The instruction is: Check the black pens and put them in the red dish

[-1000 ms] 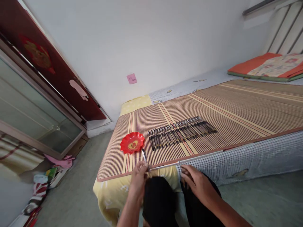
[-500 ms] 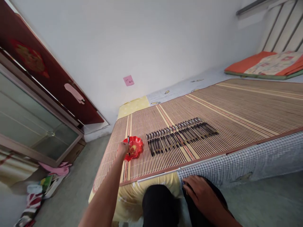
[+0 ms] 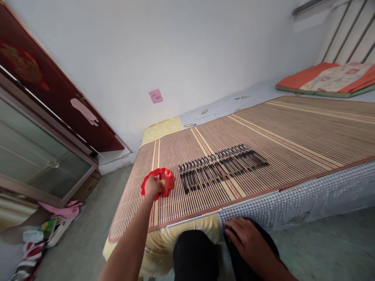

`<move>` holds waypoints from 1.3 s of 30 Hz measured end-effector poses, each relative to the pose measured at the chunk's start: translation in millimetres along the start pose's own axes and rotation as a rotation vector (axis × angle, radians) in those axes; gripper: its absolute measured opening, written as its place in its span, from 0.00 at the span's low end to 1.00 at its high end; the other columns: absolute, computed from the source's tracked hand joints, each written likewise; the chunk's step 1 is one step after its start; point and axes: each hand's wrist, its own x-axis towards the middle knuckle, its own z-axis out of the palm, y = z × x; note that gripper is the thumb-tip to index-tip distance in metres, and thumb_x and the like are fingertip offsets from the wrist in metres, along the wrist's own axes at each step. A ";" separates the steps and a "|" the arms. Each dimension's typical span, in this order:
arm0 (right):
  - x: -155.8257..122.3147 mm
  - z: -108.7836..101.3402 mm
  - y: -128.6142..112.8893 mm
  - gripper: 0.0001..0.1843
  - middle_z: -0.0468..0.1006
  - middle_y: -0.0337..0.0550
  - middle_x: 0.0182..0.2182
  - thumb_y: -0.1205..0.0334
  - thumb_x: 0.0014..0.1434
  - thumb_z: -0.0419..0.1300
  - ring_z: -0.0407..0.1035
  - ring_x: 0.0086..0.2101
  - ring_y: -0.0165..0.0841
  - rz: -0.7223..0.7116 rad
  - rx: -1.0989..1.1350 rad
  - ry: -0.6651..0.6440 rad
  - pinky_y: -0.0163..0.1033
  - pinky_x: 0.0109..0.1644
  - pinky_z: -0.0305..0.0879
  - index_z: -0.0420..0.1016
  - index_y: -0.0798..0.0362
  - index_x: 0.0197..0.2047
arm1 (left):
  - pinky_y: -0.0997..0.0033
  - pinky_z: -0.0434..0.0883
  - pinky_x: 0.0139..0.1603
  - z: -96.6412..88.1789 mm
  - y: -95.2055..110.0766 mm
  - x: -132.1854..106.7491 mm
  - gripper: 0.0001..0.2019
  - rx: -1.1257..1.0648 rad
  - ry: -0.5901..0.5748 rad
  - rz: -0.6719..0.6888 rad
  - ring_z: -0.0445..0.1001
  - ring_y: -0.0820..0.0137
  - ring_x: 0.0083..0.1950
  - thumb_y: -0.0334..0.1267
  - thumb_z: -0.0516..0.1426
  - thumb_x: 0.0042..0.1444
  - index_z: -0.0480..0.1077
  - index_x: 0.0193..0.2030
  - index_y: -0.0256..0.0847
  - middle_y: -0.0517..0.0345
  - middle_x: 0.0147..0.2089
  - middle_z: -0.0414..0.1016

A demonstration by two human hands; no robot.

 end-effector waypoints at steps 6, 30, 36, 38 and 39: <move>0.7 -3.7 -1.1 0.07 0.80 0.43 0.37 0.61 0.70 0.55 0.74 0.39 0.40 0.036 0.031 -0.025 0.46 0.46 0.67 0.76 0.47 0.44 | 0.57 0.74 0.52 5.7 34.7 -49.3 0.08 0.031 0.050 0.254 0.77 0.62 0.48 0.37 0.57 0.68 0.73 0.49 0.37 0.51 0.48 0.78; 0.0 -2.8 -2.4 0.07 0.79 0.44 0.35 0.66 0.70 0.55 0.73 0.37 0.42 0.040 -0.023 -0.033 0.48 0.44 0.67 0.74 0.48 0.43 | 0.64 0.70 0.52 56.9 39.0 -130.0 0.28 0.377 -0.070 0.403 0.76 0.58 0.52 0.23 0.46 0.65 0.67 0.69 0.40 0.40 0.56 0.71; -0.6 -0.6 0.0 0.07 0.78 0.42 0.35 0.67 0.70 0.54 0.73 0.37 0.41 0.015 -0.024 -0.010 0.47 0.44 0.66 0.72 0.48 0.44 | 0.61 0.71 0.55 61.6 37.6 -132.5 0.28 0.401 -0.043 0.431 0.74 0.57 0.55 0.23 0.48 0.64 0.66 0.70 0.40 0.39 0.60 0.70; -0.6 -0.2 0.4 0.07 0.78 0.42 0.35 0.67 0.70 0.54 0.73 0.37 0.40 0.011 -0.028 -0.006 0.46 0.43 0.66 0.72 0.48 0.44 | 0.61 0.71 0.57 63.8 37.5 -130.3 0.28 0.410 -0.048 0.455 0.74 0.57 0.56 0.24 0.48 0.65 0.66 0.70 0.43 0.40 0.63 0.67; -0.5 -0.3 0.4 0.07 0.78 0.42 0.35 0.67 0.70 0.55 0.73 0.37 0.40 0.012 -0.030 -0.005 0.46 0.43 0.66 0.73 0.48 0.44 | 0.61 0.70 0.57 64.9 37.2 -128.9 0.28 0.414 -0.048 0.466 0.74 0.58 0.56 0.24 0.48 0.65 0.67 0.70 0.45 0.41 0.65 0.66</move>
